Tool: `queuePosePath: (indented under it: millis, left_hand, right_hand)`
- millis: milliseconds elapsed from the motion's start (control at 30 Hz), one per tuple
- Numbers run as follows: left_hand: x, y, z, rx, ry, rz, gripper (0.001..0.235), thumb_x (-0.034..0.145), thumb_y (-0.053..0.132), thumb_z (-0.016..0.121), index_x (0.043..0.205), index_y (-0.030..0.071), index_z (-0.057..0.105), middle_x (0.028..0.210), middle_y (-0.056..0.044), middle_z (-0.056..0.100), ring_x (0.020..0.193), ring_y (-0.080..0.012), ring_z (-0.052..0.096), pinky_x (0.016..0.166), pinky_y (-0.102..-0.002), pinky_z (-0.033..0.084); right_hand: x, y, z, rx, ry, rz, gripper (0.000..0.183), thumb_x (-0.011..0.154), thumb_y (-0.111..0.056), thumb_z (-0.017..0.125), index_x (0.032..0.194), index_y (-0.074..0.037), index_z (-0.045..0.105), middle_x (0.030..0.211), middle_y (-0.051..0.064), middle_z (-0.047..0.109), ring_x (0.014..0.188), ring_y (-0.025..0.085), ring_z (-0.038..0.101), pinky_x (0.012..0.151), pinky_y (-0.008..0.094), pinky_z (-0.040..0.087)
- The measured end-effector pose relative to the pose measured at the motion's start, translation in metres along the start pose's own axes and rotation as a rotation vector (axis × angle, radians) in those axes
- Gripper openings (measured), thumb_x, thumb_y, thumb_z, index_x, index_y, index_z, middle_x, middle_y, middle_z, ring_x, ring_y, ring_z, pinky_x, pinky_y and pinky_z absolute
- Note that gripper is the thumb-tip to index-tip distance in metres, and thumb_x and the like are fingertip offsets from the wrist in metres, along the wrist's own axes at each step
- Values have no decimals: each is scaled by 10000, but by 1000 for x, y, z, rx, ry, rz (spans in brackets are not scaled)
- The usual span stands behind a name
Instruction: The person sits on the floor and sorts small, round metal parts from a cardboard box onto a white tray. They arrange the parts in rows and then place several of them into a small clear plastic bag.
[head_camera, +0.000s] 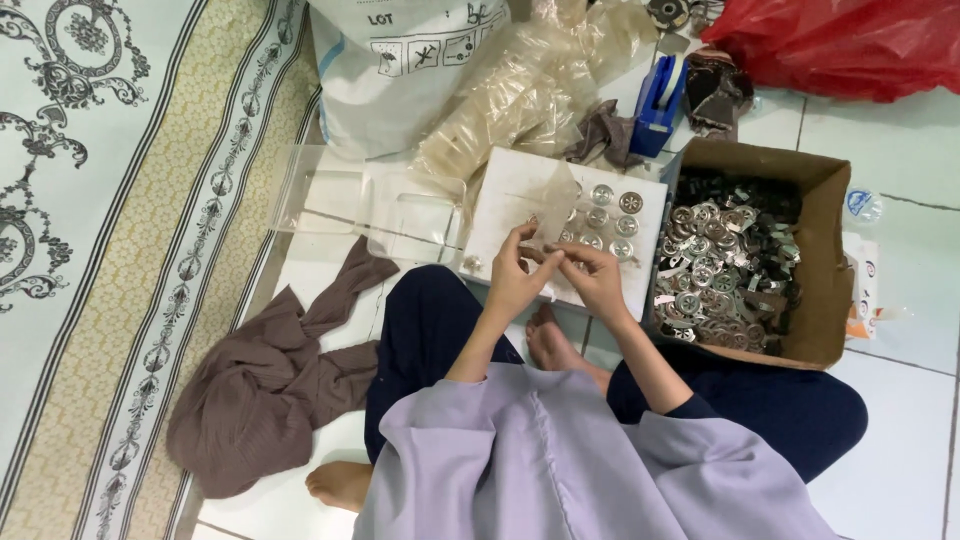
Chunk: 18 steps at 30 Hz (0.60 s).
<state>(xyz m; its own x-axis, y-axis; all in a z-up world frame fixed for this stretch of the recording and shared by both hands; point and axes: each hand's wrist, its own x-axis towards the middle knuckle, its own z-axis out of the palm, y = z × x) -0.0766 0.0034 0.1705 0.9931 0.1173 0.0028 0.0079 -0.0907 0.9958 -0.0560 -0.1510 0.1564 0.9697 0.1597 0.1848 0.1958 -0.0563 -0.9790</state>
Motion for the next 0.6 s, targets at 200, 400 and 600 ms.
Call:
queuePosePath:
  millis: [200, 400, 600]
  left_hand:
    - [0, 15, -16, 34, 183, 174, 250, 1059, 112, 550, 1220, -3, 703, 1100, -201, 704, 789, -258, 714, 681, -326, 562]
    - [6, 59, -89, 199, 641, 431, 264, 1063, 46, 537, 1278, 17, 688, 1088, -203, 680, 765, -238, 688, 660, -317, 570]
    - [15, 73, -92, 567, 821, 653, 284, 1010, 35, 627, 1273, 88, 723, 1124, -86, 508, 780, -212, 557, 720, -307, 534]
  right_hand:
    - [3, -9, 7, 126, -89, 50, 279, 985, -125, 684, 1248, -45, 731, 1165, 156, 745, 1053, 245, 696, 887, 393, 559]
    - [22, 40, -8, -212, -6, 45, 245, 1024, -183, 663, 1242, -104, 739, 1194, 121, 719, 1112, 297, 657, 894, 426, 536]
    - [26, 91, 2, -829, -29, -244, 327, 919, -249, 746, 1239, -184, 737, 1268, 125, 693, 1202, 372, 632, 999, 557, 463]
